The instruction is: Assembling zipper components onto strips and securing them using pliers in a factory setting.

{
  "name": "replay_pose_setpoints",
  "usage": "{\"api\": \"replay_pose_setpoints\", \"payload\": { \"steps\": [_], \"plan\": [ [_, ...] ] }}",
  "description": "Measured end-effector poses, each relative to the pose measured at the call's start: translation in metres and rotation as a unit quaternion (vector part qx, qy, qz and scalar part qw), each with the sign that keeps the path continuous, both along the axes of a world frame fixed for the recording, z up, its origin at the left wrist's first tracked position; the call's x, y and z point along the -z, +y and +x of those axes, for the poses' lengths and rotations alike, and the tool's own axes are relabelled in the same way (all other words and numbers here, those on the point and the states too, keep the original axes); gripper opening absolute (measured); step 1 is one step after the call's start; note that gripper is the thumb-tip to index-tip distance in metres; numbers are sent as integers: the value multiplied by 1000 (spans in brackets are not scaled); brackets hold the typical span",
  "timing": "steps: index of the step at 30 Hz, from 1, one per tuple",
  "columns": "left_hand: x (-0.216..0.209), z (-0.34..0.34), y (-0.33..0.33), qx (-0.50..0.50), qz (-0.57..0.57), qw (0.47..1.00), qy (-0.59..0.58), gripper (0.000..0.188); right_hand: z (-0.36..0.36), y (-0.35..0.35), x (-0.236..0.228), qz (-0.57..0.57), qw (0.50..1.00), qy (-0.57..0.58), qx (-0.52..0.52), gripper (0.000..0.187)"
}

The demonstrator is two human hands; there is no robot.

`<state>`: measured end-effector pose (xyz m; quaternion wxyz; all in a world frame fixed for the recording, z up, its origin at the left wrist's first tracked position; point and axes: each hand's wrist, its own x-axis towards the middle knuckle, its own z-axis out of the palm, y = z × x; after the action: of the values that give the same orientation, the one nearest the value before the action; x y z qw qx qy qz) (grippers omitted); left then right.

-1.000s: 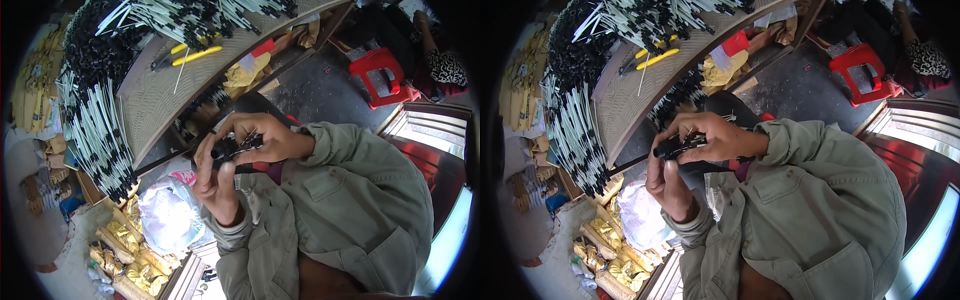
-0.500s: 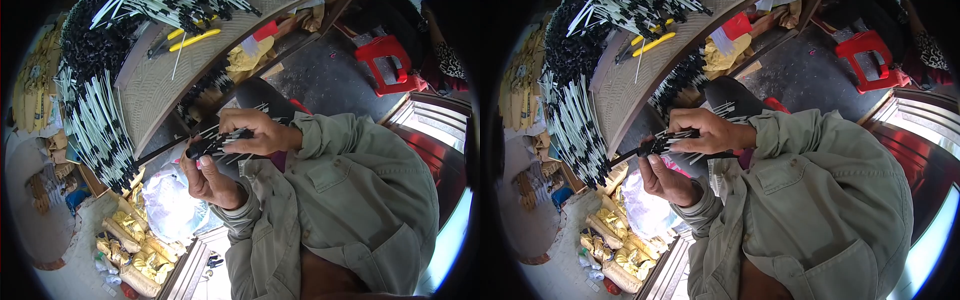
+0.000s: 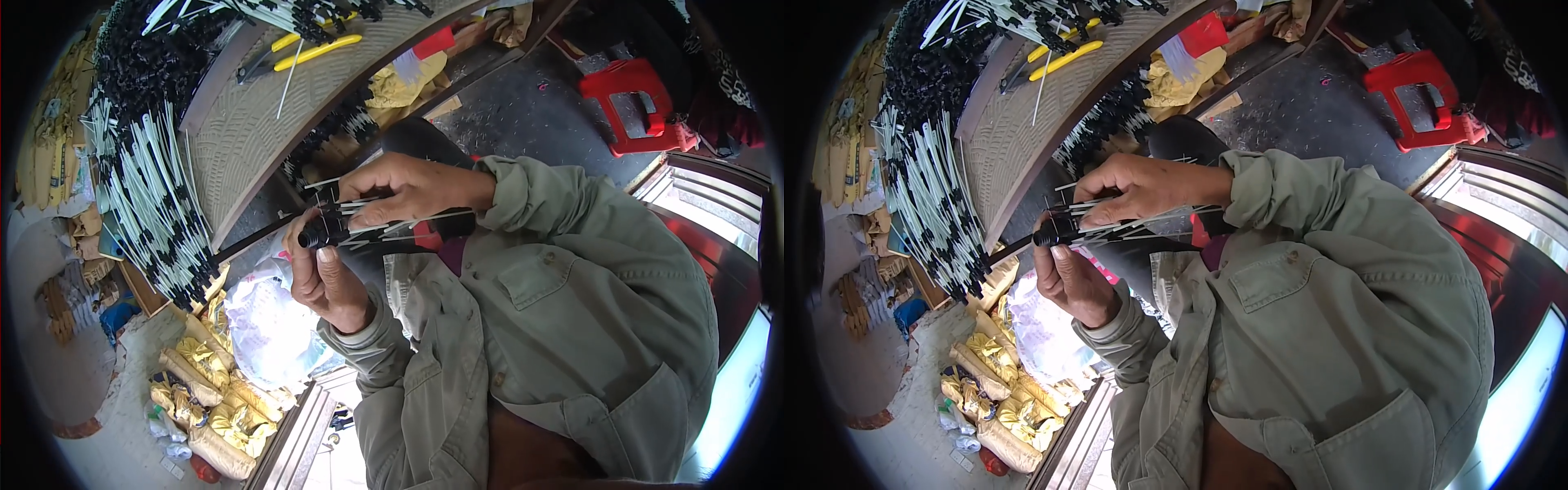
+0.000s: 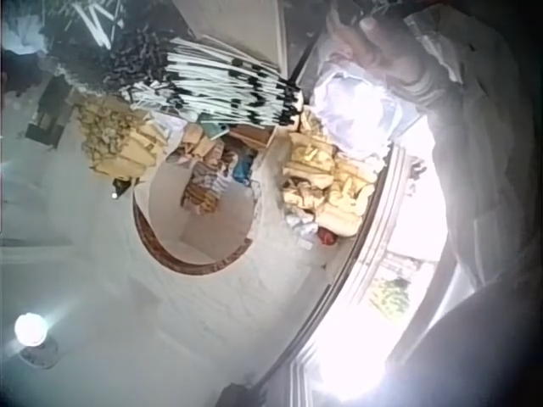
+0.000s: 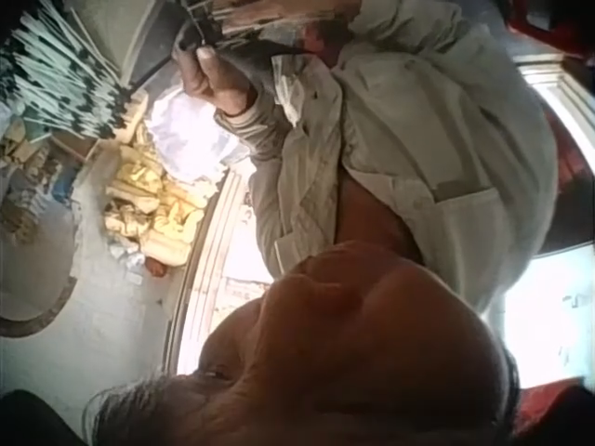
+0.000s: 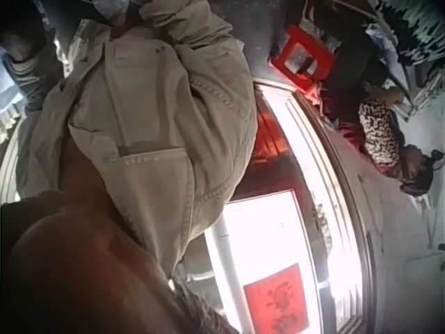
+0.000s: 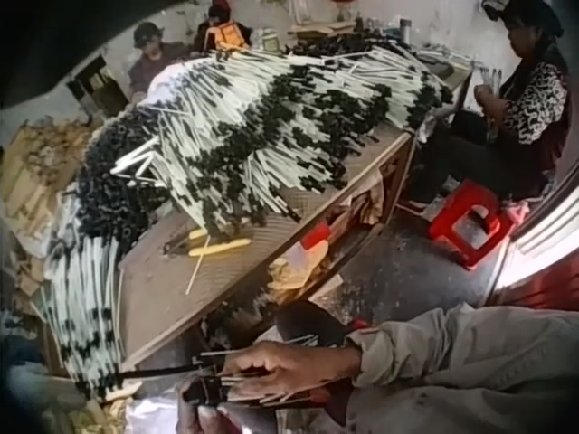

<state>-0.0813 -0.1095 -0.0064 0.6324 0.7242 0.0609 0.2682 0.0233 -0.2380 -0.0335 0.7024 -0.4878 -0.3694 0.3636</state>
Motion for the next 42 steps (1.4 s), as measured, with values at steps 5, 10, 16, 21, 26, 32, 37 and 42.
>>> {"api": "replay_pose_setpoints", "payload": {
  "steps": [5, 10, 16, 21, 26, 32, 37, 42],
  "plan": [
    [-7, 3, -15, -58, 15, 998, 29, 36, -10, 0, -2, 50, 992, 112, 39, 20],
    [-10, 1, -15, -54, 30, 997, 43, 35, -7, -1, -7, 20, 998, 49, 36, 19],
    [-8, -2, -13, -6, 19, 1000, 15, 35, -10, -2, -6, 24, 995, 99, 6, 19],
    [-5, -1, -21, -26, 76, 996, -24, 37, -13, 0, -2, 37, 995, 87, 11, 22],
    [5, -1, -21, -119, -47, 992, 0, 42, -24, -7, -2, 104, 988, 76, 91, 34],
    [6, 0, -19, -107, -119, 986, -49, 35, -38, 0, 10, 114, 938, -198, 260, 28],
    [3, 0, -22, -120, -135, 983, -41, 38, -25, 5, 17, 129, 942, -200, 237, 26],
    [8, -4, -19, -147, -133, 980, -31, 40, -17, 5, 10, 85, 897, -367, 230, 25]
  ]
}}
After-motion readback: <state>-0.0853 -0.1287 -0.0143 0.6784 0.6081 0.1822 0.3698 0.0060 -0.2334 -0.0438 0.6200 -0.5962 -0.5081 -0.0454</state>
